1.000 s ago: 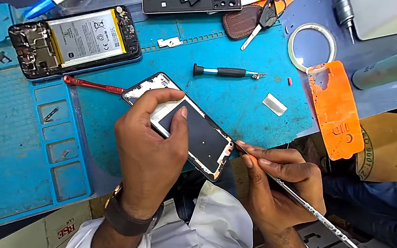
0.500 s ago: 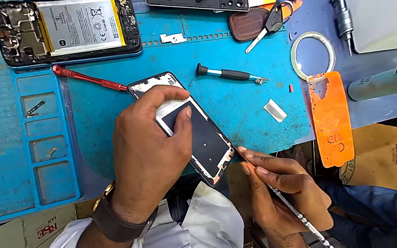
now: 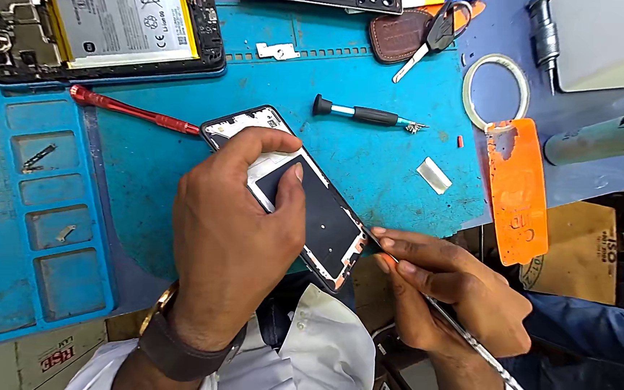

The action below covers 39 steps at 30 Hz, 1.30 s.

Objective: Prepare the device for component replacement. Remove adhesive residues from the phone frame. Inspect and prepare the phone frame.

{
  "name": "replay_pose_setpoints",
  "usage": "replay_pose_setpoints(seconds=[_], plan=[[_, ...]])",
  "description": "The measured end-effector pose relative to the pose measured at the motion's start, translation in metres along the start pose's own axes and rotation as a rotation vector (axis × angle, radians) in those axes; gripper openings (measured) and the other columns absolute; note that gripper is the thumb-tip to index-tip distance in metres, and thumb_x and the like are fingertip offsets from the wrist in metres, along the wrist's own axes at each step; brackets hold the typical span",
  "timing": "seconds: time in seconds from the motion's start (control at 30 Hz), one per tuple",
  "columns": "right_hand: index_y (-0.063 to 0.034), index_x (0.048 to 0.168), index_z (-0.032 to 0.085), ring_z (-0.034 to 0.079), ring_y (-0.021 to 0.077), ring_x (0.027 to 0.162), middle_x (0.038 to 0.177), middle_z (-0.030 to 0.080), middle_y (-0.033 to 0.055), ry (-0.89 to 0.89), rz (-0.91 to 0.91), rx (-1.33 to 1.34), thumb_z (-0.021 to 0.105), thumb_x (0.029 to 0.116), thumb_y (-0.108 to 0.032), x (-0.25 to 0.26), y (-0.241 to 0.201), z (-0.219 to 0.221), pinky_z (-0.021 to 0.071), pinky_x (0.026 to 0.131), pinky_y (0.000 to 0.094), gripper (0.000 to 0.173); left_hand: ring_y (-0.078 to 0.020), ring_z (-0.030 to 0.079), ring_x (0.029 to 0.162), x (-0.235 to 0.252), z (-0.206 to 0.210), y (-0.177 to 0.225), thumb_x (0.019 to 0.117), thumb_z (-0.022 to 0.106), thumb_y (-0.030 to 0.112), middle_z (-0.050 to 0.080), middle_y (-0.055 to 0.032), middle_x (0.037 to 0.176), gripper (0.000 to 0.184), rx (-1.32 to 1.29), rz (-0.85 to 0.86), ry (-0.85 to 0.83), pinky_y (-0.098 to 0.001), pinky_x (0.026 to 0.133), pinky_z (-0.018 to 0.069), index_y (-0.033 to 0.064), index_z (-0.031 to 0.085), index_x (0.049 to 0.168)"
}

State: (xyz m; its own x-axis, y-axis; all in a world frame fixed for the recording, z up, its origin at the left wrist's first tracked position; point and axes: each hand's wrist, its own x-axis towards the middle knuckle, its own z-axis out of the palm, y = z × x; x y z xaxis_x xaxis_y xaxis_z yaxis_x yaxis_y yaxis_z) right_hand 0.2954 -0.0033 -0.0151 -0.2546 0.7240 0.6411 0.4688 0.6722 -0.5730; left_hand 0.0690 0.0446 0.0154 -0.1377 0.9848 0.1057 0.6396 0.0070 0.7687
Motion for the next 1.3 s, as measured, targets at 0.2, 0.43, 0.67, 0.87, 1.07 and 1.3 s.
replay_pose_setpoints(seconds=[0.2, 0.43, 0.67, 0.87, 1.07, 1.3], plan=[[-0.002, 0.084, 0.055, 0.075, 0.0313, 0.102, 0.095, 0.073, 0.015, -0.025, -0.055, 0.023, 0.069, 0.0889, 0.004, 0.002, 0.004, 0.001, 0.0676, 0.086, 0.0437, 0.016, -0.0004, 0.067, 0.084, 0.0, 0.001, -0.001, 0.0951, 0.063, 0.026, 0.072, 0.0058, 0.103, 0.025, -0.018, 0.014, 0.009, -0.0217, 0.065, 0.0547, 0.0212, 0.071, 0.119], [-0.0009, 0.082, 0.056, 0.077, 0.0308, 0.097, 0.091, 0.073, 0.0149, 0.043, -0.076, 0.0, 0.071, 0.0883, 0.004, 0.004, 0.006, 0.014, 0.0684, 0.083, 0.0438, 0.017, -0.0025, 0.067, 0.078, -0.003, -0.002, 0.0, 0.0962, 0.064, 0.024, 0.072, 0.0041, 0.101, 0.025, -0.017, -0.01, -0.005, -0.0223, 0.059, 0.0522, 0.0204, 0.071, 0.12], [-0.006, 0.084, 0.054, 0.076, 0.0269, 0.096, 0.09, 0.073, 0.0091, 0.053, 0.038, 0.028, 0.069, 0.0904, -0.001, 0.0, -0.003, 0.004, 0.0686, 0.082, 0.0415, 0.016, -0.0018, 0.068, 0.084, -0.002, 0.0, 0.0, 0.0956, 0.063, 0.026, 0.072, 0.0059, 0.103, 0.025, 0.004, -0.007, 0.013, -0.0243, 0.065, 0.0548, 0.0225, 0.071, 0.119], [-0.0025, 0.077, 0.054, 0.077, 0.0278, 0.089, 0.084, 0.072, 0.0131, 0.116, 0.017, 0.052, 0.069, 0.087, 0.003, 0.017, 0.0, 0.024, 0.0684, 0.079, 0.0414, 0.019, -0.003, 0.067, 0.074, -0.004, -0.003, 0.001, 0.0962, 0.065, 0.021, 0.073, 0.0039, 0.099, 0.026, -0.042, -0.01, -0.01, -0.0218, 0.055, 0.0522, 0.0198, 0.07, 0.122], [-0.0056, 0.081, 0.055, 0.077, 0.0273, 0.091, 0.086, 0.073, 0.0096, 0.109, 0.075, 0.061, 0.069, 0.09, 0.0, 0.007, -0.006, 0.011, 0.0692, 0.079, 0.0416, 0.018, -0.0044, 0.067, 0.075, -0.005, -0.002, 0.003, 0.0973, 0.064, 0.024, 0.072, 0.004, 0.099, 0.024, -0.001, -0.019, 0.01, -0.0251, 0.057, 0.0516, 0.0226, 0.071, 0.121], [-0.0024, 0.077, 0.055, 0.076, 0.0274, 0.091, 0.086, 0.071, 0.0127, 0.096, 0.007, 0.053, 0.069, 0.0875, 0.004, 0.014, 0.001, 0.02, 0.0684, 0.08, 0.0413, 0.019, -0.0026, 0.066, 0.073, -0.005, -0.002, 0.002, 0.0983, 0.063, 0.024, 0.072, 0.0046, 0.099, 0.024, -0.011, -0.007, -0.011, -0.0219, 0.056, 0.0508, 0.0216, 0.07, 0.122]])
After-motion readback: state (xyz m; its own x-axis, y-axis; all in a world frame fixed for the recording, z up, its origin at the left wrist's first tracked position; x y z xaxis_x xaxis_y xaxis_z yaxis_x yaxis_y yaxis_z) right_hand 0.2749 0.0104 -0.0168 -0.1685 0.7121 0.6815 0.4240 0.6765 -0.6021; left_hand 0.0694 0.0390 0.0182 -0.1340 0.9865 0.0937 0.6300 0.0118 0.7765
